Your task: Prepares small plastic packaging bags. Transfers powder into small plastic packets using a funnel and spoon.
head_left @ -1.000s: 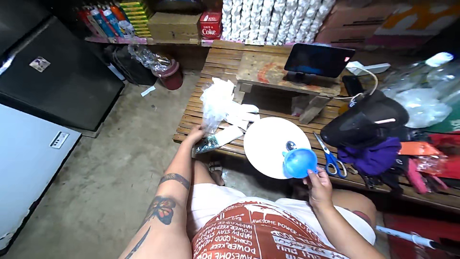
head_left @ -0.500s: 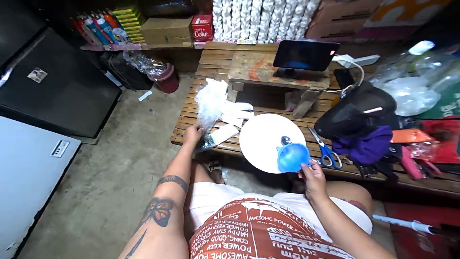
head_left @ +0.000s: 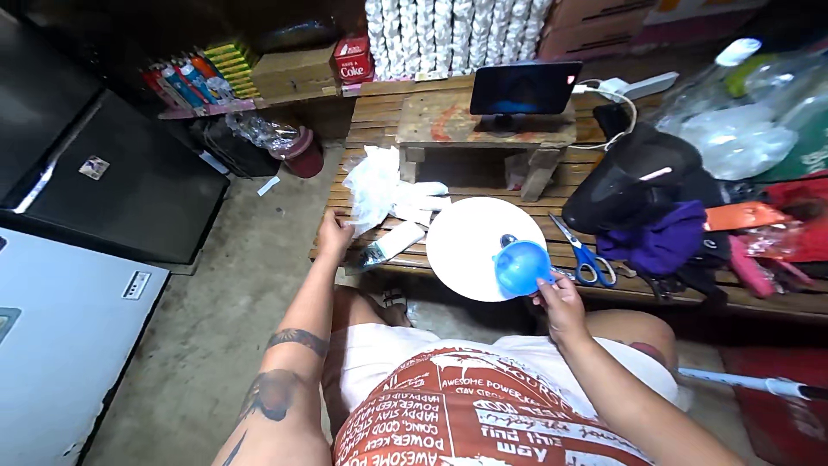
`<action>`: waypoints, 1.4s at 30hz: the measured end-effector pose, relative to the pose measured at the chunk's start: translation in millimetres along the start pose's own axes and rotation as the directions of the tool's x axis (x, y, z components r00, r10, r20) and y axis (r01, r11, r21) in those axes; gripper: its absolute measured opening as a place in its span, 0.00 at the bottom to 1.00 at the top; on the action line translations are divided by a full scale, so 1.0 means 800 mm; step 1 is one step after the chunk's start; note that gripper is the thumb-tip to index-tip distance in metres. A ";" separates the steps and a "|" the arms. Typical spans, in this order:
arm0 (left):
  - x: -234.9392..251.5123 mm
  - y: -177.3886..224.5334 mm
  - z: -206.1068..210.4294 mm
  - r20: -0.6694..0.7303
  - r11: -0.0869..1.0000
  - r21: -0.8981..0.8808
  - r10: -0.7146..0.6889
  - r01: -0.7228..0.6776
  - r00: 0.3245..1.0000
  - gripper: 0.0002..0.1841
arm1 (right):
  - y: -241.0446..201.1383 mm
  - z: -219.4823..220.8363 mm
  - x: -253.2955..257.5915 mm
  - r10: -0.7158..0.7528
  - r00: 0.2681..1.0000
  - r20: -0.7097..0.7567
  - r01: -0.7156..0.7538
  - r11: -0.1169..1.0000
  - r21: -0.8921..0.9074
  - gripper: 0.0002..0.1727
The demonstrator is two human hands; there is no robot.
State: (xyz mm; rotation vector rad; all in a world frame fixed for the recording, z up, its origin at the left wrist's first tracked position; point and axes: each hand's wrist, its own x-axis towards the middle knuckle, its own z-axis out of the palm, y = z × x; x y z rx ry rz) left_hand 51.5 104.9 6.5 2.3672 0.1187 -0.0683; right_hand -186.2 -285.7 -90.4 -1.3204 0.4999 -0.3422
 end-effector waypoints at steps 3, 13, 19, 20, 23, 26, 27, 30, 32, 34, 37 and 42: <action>0.009 0.033 -0.012 0.004 0.994 -0.021 0.104 -0.104 0.995 0.26 | -0.002 0.000 0.001 0.002 1.000 0.004 -0.002 1.000 0.018 0.17; 0.037 0.179 -0.052 0.246 0.913 0.229 0.282 -0.338 0.927 0.19 | -0.008 -0.006 0.002 -0.002 1.000 0.001 0.002 0.999 0.033 0.17; 0.013 0.218 -0.073 0.369 0.725 0.450 0.380 -0.521 0.848 0.17 | -0.003 -0.003 0.009 0.137 0.991 0.014 -0.133 0.981 -0.144 0.23; 0.010 0.221 -0.073 0.381 0.706 0.454 0.397 -0.543 0.835 0.17 | -0.002 -0.001 0.011 0.148 0.989 0.018 -0.142 0.973 -0.182 0.24; -0.005 0.227 -0.070 0.410 0.668 0.434 0.451 -0.604 0.793 0.17 | -0.003 0.002 0.011 0.153 0.988 0.022 -0.140 0.944 -0.300 0.26; -0.014 0.229 -0.063 0.424 0.617 0.402 0.530 -0.677 0.734 0.17 | -0.005 0.002 0.012 0.098 0.994 0.045 -0.068 0.896 -0.439 0.26; -0.018 0.229 -0.060 0.428 0.600 0.385 0.557 -0.701 0.712 0.17 | -0.006 0.002 0.011 0.075 0.996 0.050 -0.043 0.881 -0.472 0.26; -0.027 0.224 -0.048 0.463 0.537 0.341 0.618 -0.772 0.635 0.17 | -0.008 -0.001 0.010 0.038 0.998 0.059 -0.002 0.849 -0.529 0.26; -0.027 0.219 -0.044 0.460 0.521 0.324 0.643 -0.790 0.612 0.17 | -0.008 -0.002 0.010 0.037 0.997 0.062 0.003 0.839 -0.544 0.28; -0.026 0.214 -0.042 0.434 0.550 0.319 0.639 -0.772 0.635 0.18 | -0.006 -0.003 0.009 0.033 0.997 0.066 0.008 0.843 -0.539 0.28; -0.026 0.204 -0.034 0.456 0.572 0.303 0.616 -0.762 0.643 0.19 | -0.003 -0.004 0.008 -0.016 0.999 0.046 0.038 0.835 -0.549 0.31; -0.027 0.191 -0.028 0.434 0.583 0.252 0.645 -0.772 0.629 0.18 | -0.012 -0.010 -0.001 -0.198 0.977 -0.078 0.129 0.841 -0.525 0.43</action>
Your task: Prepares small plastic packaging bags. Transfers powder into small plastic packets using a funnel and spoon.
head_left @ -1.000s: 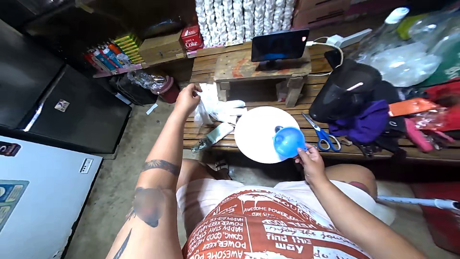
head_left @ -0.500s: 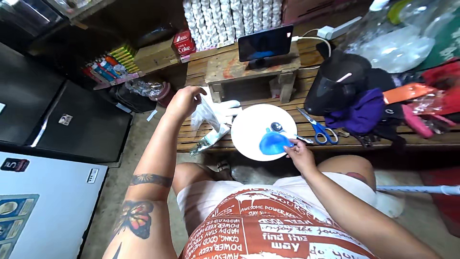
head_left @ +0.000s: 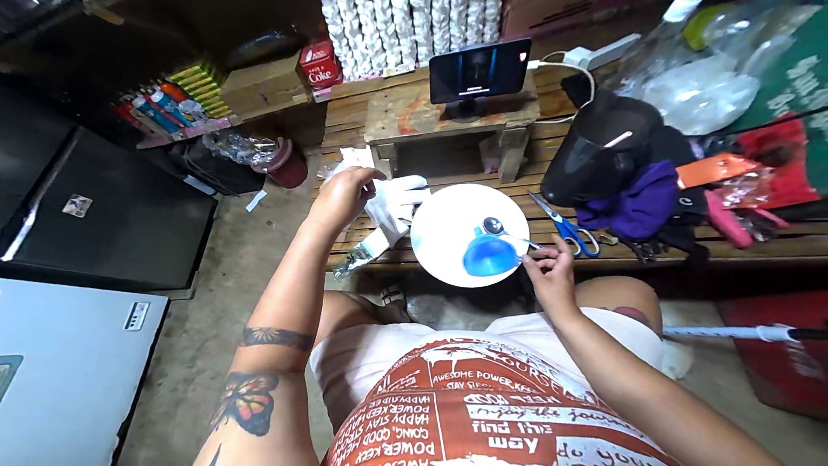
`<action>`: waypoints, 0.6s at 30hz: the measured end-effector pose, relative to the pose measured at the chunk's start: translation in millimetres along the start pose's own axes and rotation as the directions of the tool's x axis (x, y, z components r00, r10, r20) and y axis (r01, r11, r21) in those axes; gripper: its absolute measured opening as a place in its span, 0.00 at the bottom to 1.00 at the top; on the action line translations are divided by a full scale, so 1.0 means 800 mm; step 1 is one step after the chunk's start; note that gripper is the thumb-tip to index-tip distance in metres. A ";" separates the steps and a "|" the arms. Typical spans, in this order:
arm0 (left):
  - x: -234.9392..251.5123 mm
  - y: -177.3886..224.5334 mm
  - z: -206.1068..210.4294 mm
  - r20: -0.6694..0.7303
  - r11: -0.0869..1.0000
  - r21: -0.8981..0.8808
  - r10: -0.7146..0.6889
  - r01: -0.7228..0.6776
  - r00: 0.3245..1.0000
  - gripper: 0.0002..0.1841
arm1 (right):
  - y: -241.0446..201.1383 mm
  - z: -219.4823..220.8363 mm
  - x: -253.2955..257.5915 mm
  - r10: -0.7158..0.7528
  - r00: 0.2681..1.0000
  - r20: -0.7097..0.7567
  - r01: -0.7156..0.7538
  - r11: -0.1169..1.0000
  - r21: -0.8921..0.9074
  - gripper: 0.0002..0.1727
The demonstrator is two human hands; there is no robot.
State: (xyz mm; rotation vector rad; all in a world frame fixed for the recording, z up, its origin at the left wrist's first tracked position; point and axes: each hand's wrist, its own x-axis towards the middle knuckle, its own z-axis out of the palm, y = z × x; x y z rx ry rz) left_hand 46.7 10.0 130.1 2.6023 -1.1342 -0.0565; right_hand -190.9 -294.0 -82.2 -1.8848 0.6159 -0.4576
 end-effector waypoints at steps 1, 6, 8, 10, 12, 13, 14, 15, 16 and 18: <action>-0.002 0.000 0.001 -0.020 1.000 -0.020 0.010 -0.010 1.000 0.17 | -0.002 -0.002 -0.001 -0.039 0.998 -0.040 0.039 0.999 0.015 0.43; -0.011 -0.005 0.024 -0.145 0.988 -0.139 0.041 -0.062 0.989 0.15 | -0.044 -0.010 -0.001 -0.188 0.982 0.035 0.189 0.981 -0.036 0.35; -0.015 -0.005 0.037 -0.197 0.981 -0.184 0.024 -0.061 0.980 0.14 | -0.071 -0.005 0.010 -0.288 0.945 0.151 0.301 0.951 -0.068 0.27; -0.018 -0.003 0.046 -0.242 0.973 -0.215 0.029 -0.082 0.970 0.14 | -0.108 0.010 0.025 -0.363 0.883 0.298 0.400 0.913 -0.073 0.21; -0.019 -0.002 0.051 -0.247 0.967 -0.231 0.047 -0.106 0.968 0.14 | -0.151 0.034 0.042 -0.410 0.796 0.446 0.481 0.875 -0.054 0.17; -0.018 -0.003 0.052 -0.245 0.965 -0.234 0.063 -0.122 0.967 0.14 | -0.171 0.049 0.052 -0.423 0.746 0.514 0.511 0.859 -0.034 0.16; -0.018 -0.004 0.052 -0.249 0.961 -0.239 0.081 -0.142 0.965 0.14 | -0.190 0.067 0.062 -0.415 0.703 0.578 0.526 0.850 -0.028 0.17; -0.018 -0.006 0.051 -0.252 0.957 -0.243 0.097 -0.160 0.963 0.14 | -0.207 0.086 0.070 -0.403 0.670 0.623 0.534 0.845 -0.027 0.19; -0.017 -0.008 0.052 -0.256 0.952 -0.252 0.109 -0.176 0.960 0.13 | -0.223 0.107 0.076 -0.380 0.654 0.654 0.523 0.852 -0.028 0.24; -0.018 -0.011 0.054 -0.282 0.937 -0.277 0.131 -0.211 0.950 0.13 | -0.242 0.149 0.089 -0.352 0.646 0.677 0.495 0.869 -0.021 0.32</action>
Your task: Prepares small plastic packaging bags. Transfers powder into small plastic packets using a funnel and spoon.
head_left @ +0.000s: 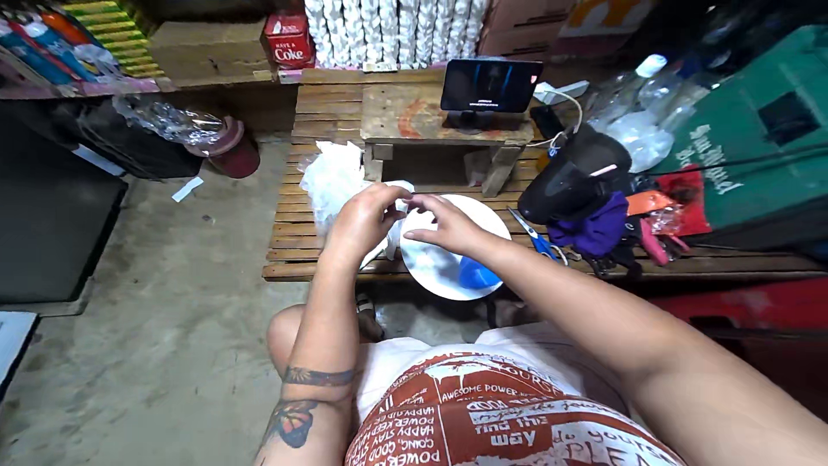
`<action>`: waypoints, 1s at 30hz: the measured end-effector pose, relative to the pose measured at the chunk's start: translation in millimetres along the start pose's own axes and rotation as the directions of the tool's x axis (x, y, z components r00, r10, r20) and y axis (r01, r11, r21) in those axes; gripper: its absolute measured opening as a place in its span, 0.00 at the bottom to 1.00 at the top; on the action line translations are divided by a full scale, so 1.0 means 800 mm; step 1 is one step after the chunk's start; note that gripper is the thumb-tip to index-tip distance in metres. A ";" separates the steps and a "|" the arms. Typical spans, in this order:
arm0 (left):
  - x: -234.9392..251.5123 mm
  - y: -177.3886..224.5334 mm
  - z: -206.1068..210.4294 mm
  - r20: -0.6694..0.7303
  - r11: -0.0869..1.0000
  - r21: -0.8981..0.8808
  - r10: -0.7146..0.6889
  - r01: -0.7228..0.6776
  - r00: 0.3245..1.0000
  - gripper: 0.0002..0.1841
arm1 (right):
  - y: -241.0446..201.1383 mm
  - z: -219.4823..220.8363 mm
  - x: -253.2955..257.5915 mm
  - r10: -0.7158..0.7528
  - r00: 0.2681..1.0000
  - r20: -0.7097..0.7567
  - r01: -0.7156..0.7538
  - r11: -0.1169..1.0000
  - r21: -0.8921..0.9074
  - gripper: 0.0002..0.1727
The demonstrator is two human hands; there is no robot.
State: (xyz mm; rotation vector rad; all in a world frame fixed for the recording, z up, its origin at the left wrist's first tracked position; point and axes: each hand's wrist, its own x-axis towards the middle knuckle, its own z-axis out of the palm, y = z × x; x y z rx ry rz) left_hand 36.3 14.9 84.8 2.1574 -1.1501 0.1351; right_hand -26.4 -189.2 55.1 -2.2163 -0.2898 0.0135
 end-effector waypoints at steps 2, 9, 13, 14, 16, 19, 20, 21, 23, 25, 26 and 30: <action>-0.003 -0.004 0.004 -0.040 0.999 -0.035 0.002 -0.003 0.999 0.12 | -0.002 0.017 0.030 -0.012 0.999 -0.050 0.015 0.999 0.052 0.26; -0.041 -0.055 0.061 -0.373 0.849 -0.527 -0.186 -0.042 0.909 0.42 | -0.020 0.029 0.044 -0.105 0.987 -0.125 0.104 0.994 -0.013 0.09; -0.052 -0.075 0.086 -0.181 0.745 -0.667 -0.154 -0.006 0.971 0.36 | -0.020 0.030 0.045 -0.121 0.978 -0.168 0.114 0.992 -0.052 0.09; -0.052 -0.078 0.089 -0.167 0.723 -0.691 -0.155 -0.003 0.974 0.34 | -0.020 0.030 0.045 -0.129 0.975 -0.181 0.117 0.990 -0.075 0.09; -0.053 -0.083 0.095 -0.177 0.719 -0.695 -0.147 -0.018 0.973 0.25 | -0.021 0.028 0.044 -0.126 0.974 -0.189 0.108 0.989 -0.100 0.09; -0.053 -0.083 0.105 -0.245 0.763 -0.644 -0.137 -0.056 0.960 0.16 | -0.022 0.015 0.039 -0.074 0.991 -0.111 0.065 0.995 -0.081 0.15; -0.053 -0.081 0.107 -0.257 0.760 -0.648 -0.151 -0.055 0.955 0.16 | -0.023 0.007 0.034 -0.032 0.998 -0.054 0.028 0.997 -0.070 0.20; -0.053 -0.078 0.109 -0.269 0.747 -0.663 -0.174 -0.051 0.947 0.15 | -0.022 -0.003 0.027 0.011 1.000 -0.001 -0.011 0.997 -0.071 0.26; -0.053 -0.070 0.111 -0.292 0.725 -0.687 -0.221 -0.043 0.931 0.13 | -0.006 -0.025 0.005 0.072 0.995 0.075 -0.062 0.989 -0.134 0.29; -0.053 -0.062 0.111 -0.305 0.718 -0.694 -0.237 -0.045 0.922 0.11 | 0.026 -0.048 -0.026 0.153 0.981 0.122 -0.113 0.950 -0.290 0.29; -0.052 -0.060 0.112 -0.313 0.718 -0.695 -0.242 -0.048 0.918 0.11 | 0.046 -0.058 -0.044 0.223 0.967 0.123 -0.164 0.916 -0.367 0.30; -0.050 -0.058 0.116 -0.302 0.715 -0.699 -0.252 -0.034 0.920 0.10 | 0.106 -0.069 -0.114 0.552 0.833 0.021 -0.520 0.796 -0.311 0.32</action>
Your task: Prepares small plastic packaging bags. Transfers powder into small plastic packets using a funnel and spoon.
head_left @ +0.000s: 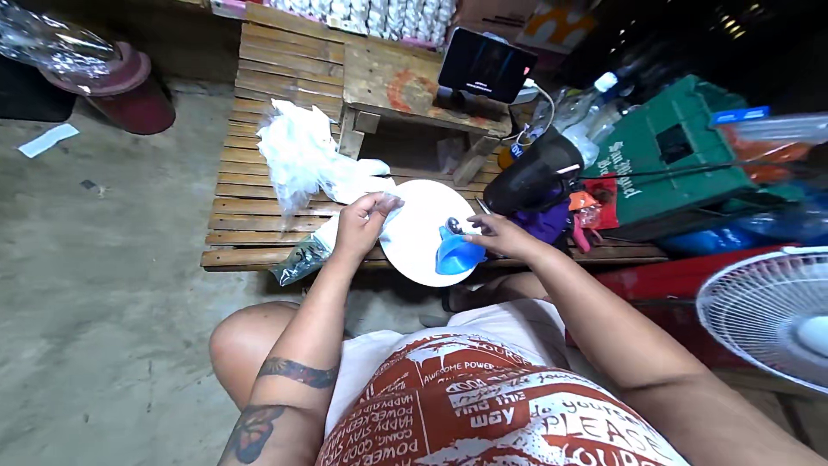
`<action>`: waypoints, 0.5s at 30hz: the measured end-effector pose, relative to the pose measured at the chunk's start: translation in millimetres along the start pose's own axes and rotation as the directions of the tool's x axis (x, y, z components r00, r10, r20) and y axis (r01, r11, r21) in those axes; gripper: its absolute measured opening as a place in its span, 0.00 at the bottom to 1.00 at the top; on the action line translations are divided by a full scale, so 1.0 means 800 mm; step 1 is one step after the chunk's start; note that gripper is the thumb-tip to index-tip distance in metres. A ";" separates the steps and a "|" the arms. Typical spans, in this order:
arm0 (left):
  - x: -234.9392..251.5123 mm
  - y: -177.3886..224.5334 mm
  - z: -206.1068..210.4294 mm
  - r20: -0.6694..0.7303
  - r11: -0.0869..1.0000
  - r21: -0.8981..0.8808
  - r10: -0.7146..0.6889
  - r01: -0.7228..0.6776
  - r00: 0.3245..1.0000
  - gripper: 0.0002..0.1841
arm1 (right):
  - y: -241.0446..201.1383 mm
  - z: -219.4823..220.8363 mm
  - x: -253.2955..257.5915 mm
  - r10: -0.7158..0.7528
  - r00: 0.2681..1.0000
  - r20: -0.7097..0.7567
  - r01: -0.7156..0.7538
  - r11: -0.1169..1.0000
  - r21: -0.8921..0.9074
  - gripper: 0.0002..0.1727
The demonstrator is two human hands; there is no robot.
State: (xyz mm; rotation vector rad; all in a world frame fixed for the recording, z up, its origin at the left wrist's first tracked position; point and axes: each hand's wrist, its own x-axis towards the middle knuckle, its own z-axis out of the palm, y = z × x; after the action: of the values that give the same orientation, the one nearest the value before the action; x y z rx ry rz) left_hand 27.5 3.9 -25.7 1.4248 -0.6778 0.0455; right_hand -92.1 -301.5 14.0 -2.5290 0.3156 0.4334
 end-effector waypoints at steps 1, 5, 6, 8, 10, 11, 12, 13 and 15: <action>0.000 -0.001 0.001 0.003 1.000 0.001 -0.013 0.013 1.000 0.11 | 0.010 0.008 -0.009 0.060 0.998 -0.010 -0.059 0.991 0.116 0.31; 0.001 -0.008 0.004 -0.017 0.999 0.010 -0.046 0.046 0.999 0.11 | 0.029 0.032 -0.029 0.099 0.991 -0.086 -0.067 0.944 0.322 0.27; 0.000 -0.008 0.004 -0.018 0.998 0.008 -0.059 0.059 0.998 0.11 | 0.031 0.037 -0.031 0.080 0.990 -0.118 -0.036 0.940 0.338 0.25; 0.001 -0.008 0.004 -0.022 0.998 0.002 -0.067 0.067 0.998 0.11 | 0.035 0.046 -0.032 0.045 0.985 -0.165 0.016 0.938 0.346 0.25; 0.001 -0.011 0.003 -0.027 0.998 -0.003 -0.056 0.056 0.998 0.10 | 0.038 0.052 -0.031 0.023 0.978 -0.208 0.044 0.948 0.315 0.26; 0.000 -0.012 0.003 -0.029 0.998 -0.008 -0.057 0.057 0.998 0.10 | 0.040 0.055 -0.031 0.016 0.974 -0.224 0.049 0.959 0.281 0.28; 0.000 -0.012 0.002 -0.030 0.998 -0.017 -0.058 0.057 0.998 0.09 | 0.043 0.058 -0.030 0.012 0.971 -0.237 0.048 0.968 0.246 0.28; 0.001 -0.011 0.001 -0.031 0.998 -0.021 -0.062 0.062 0.998 0.09 | 0.045 0.061 -0.030 0.009 0.967 -0.255 0.048 0.975 0.217 0.27; 0.001 -0.009 0.001 -0.034 0.997 -0.020 -0.074 0.073 0.997 0.09 | 0.045 0.065 -0.032 0.016 0.955 -0.295 0.039 0.983 0.180 0.21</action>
State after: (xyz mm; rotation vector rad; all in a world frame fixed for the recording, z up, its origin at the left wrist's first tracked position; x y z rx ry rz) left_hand 31.0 1.4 -31.9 1.4271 -0.5954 0.0066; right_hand -138.9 -299.2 -35.1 -2.4085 0.4322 0.0148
